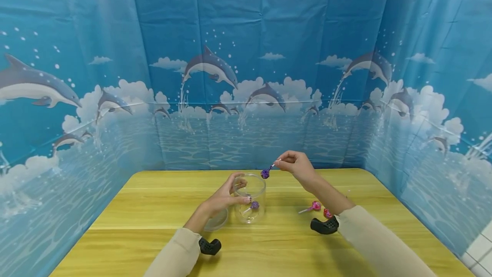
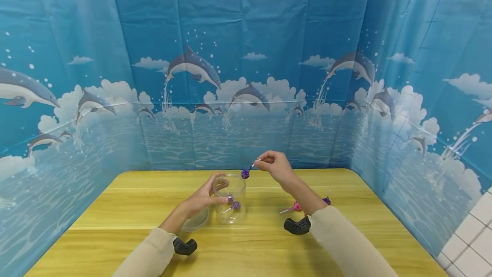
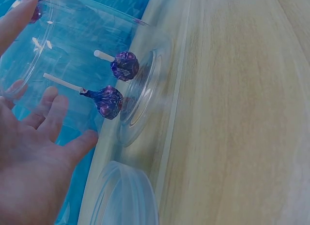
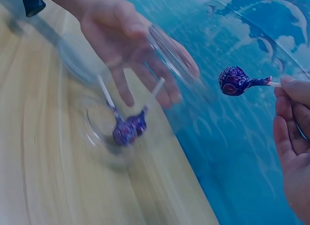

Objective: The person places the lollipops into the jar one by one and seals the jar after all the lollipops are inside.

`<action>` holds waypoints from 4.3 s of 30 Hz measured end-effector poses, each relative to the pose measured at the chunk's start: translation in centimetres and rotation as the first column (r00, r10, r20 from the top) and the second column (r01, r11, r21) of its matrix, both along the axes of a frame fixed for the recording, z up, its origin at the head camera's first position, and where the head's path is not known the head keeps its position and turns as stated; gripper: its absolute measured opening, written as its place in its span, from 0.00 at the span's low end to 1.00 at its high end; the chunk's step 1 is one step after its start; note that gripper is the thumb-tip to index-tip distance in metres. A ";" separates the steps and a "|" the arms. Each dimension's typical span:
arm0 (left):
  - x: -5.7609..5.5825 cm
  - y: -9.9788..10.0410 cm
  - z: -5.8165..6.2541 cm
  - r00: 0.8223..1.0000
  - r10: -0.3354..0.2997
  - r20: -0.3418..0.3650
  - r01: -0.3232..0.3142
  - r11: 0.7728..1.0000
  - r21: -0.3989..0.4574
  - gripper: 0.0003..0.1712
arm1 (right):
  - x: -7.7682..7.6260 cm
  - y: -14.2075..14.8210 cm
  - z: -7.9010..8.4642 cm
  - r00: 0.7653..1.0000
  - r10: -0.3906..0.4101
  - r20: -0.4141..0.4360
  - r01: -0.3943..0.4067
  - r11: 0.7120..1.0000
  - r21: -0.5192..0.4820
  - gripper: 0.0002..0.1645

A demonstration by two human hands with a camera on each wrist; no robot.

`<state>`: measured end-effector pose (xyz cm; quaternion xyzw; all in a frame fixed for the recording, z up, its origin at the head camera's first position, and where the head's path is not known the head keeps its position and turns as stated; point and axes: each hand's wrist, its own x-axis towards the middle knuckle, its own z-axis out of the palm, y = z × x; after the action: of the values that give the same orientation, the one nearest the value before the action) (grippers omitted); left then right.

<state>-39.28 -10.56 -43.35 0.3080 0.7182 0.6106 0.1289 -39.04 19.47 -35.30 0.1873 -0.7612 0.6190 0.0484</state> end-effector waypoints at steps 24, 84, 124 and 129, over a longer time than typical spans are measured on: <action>0.2 0.1 0.0 1.000 -0.001 -0.006 0.001 1.000 -0.011 0.46 | -1.0 -4.4 -1.6 0.984 0.118 -0.133 -0.070 0.945 0.321 0.04; 0.2 0.0 -0.1 1.000 0.018 -0.005 -0.018 1.000 0.005 0.50 | 1.2 4.1 1.2 0.976 0.035 -0.214 0.049 0.924 0.378 0.07; 0.5 0.1 -0.5 1.000 0.029 0.006 -0.029 1.000 -0.003 0.49 | 5.0 19.0 -3.9 0.971 -0.206 -0.124 0.241 0.841 0.484 0.21; 0.5 0.0 -0.4 1.000 0.030 -0.003 -0.030 1.000 -0.007 0.49 | 5.2 19.4 -4.6 0.972 -0.194 -0.130 0.233 0.839 0.492 0.21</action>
<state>-38.79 -10.52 -43.73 0.2974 0.7251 0.6095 0.1197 -33.86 38.83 -39.85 0.1304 -0.9100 0.3819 0.0949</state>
